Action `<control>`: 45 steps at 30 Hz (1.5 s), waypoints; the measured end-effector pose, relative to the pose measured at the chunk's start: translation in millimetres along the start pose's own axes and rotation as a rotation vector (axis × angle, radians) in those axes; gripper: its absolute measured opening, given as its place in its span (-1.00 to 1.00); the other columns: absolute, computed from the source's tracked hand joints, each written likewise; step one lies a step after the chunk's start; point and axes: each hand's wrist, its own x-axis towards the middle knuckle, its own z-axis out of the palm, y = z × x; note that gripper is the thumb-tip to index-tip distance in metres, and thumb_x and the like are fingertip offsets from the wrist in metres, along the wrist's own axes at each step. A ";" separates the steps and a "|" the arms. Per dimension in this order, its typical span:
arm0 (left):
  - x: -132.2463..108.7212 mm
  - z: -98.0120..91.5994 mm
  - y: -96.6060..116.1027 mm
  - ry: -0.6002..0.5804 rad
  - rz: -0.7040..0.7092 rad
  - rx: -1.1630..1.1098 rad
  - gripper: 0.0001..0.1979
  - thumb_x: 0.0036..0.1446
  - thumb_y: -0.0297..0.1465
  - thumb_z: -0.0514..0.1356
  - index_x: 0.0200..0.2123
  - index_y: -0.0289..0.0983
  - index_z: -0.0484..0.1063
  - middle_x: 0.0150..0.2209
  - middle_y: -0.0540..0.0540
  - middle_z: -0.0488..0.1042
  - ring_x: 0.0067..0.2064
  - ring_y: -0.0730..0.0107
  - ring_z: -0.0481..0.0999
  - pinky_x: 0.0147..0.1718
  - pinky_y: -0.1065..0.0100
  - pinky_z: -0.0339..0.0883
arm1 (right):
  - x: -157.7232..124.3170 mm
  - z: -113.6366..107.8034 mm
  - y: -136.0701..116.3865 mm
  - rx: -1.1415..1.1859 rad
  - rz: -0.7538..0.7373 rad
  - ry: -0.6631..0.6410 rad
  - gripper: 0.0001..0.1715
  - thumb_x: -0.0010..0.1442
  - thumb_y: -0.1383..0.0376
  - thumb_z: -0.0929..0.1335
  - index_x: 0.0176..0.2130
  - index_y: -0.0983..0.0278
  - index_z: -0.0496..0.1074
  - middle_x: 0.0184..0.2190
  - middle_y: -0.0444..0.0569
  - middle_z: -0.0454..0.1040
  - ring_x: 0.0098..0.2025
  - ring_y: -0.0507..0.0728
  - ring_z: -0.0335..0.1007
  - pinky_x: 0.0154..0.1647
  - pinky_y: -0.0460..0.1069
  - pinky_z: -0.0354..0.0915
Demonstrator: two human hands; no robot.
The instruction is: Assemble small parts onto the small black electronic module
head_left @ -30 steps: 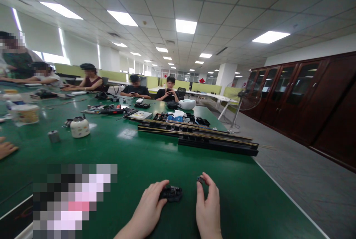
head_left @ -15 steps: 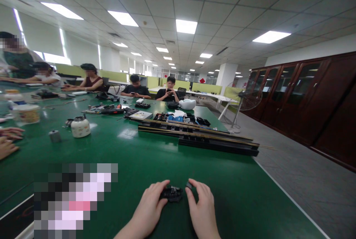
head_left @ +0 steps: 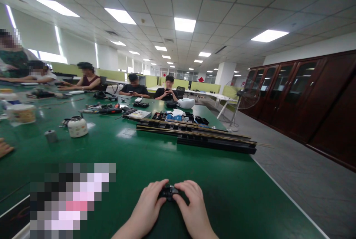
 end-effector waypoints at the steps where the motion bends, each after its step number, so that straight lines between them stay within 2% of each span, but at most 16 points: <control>1: 0.0 -0.5 1.0 -0.002 0.000 0.004 -0.57 0.01 -0.48 0.04 0.00 -0.20 0.31 -0.05 -0.12 0.44 -0.01 0.25 0.35 0.00 0.23 0.17 | 0.2 0.6 -0.7 -0.016 0.000 -0.023 -0.83 0.05 0.23 0.36 -0.27 0.09 0.47 -0.23 -0.11 0.50 -0.08 0.16 0.33 -0.01 0.08 0.20; 6: 1.4 -3.0 6.6 -0.029 -0.025 0.026 -0.57 -0.01 -0.49 0.05 -0.01 -0.20 0.32 -0.06 -0.11 0.45 -0.01 0.25 0.36 0.00 0.24 0.17 | 0.5 3.5 -3.9 -0.097 0.062 -0.112 -0.81 0.01 0.30 0.37 -0.29 0.08 0.48 -0.18 -0.11 0.48 -0.07 0.18 0.32 -0.02 0.12 0.17; 9: 1.8 -3.0 6.8 -0.029 -0.019 0.025 -0.57 0.01 -0.48 0.04 0.00 -0.21 0.32 -0.05 -0.12 0.45 -0.01 0.26 0.35 0.00 0.24 0.16 | 0.7 3.7 -4.0 -0.100 0.047 -0.131 -0.83 0.03 0.30 0.35 -0.30 0.09 0.48 -0.17 -0.10 0.48 -0.06 0.19 0.31 -0.02 0.12 0.15; 19: 0.6 -1.4 2.7 -0.025 -0.014 0.022 -0.57 0.00 -0.49 0.04 -0.01 -0.22 0.32 -0.05 -0.11 0.44 0.00 0.26 0.34 0.02 0.23 0.15 | 1.0 -0.2 -2.2 -0.057 -0.034 -0.086 -0.81 0.13 0.28 0.29 -0.23 0.13 0.44 -0.11 -0.09 0.45 0.01 0.16 0.26 0.08 0.13 0.10; 25: 2.0 -0.7 1.2 -0.023 -0.019 0.017 -0.56 0.00 -0.49 0.03 0.00 -0.21 0.31 -0.04 -0.11 0.44 0.01 0.25 0.33 0.02 0.23 0.15 | -0.4 1.1 -4.9 -0.092 0.005 -0.200 -0.78 0.11 0.32 0.28 -0.22 0.07 0.42 -0.08 -0.14 0.45 0.06 0.21 0.22 0.11 0.25 0.00; 36: 1.4 -2.4 4.3 -0.026 -0.008 0.017 -0.55 -0.02 -0.53 0.03 0.00 -0.25 0.31 -0.03 -0.13 0.42 0.02 0.25 0.31 0.03 0.24 0.12 | -3.2 0.8 -8.3 -0.130 -0.057 -0.152 -0.77 0.13 0.31 0.27 -0.21 0.05 0.42 -0.09 -0.16 0.45 0.02 0.15 0.27 0.10 0.18 0.02; 41: 0.4 -3.5 5.5 -0.025 -0.008 0.014 -0.57 0.00 -0.52 0.03 -0.01 -0.25 0.31 -0.08 -0.13 0.44 -0.03 0.25 0.34 -0.01 0.26 0.17 | -3.4 2.8 -5.5 -0.144 -0.043 -0.168 -0.75 0.13 0.33 0.25 -0.21 0.05 0.41 -0.07 -0.15 0.45 0.03 0.17 0.25 0.10 0.19 0.02; 45: -0.1 -1.9 4.1 -0.029 -0.016 0.023 -0.57 0.01 -0.50 0.03 0.00 -0.22 0.31 -0.05 -0.11 0.43 0.00 0.24 0.32 0.01 0.23 0.14 | -3.3 3.3 -3.7 -0.111 -0.024 -0.172 -0.75 0.09 0.35 0.26 -0.23 0.08 0.42 -0.08 -0.12 0.45 0.01 0.19 0.27 0.09 0.20 0.04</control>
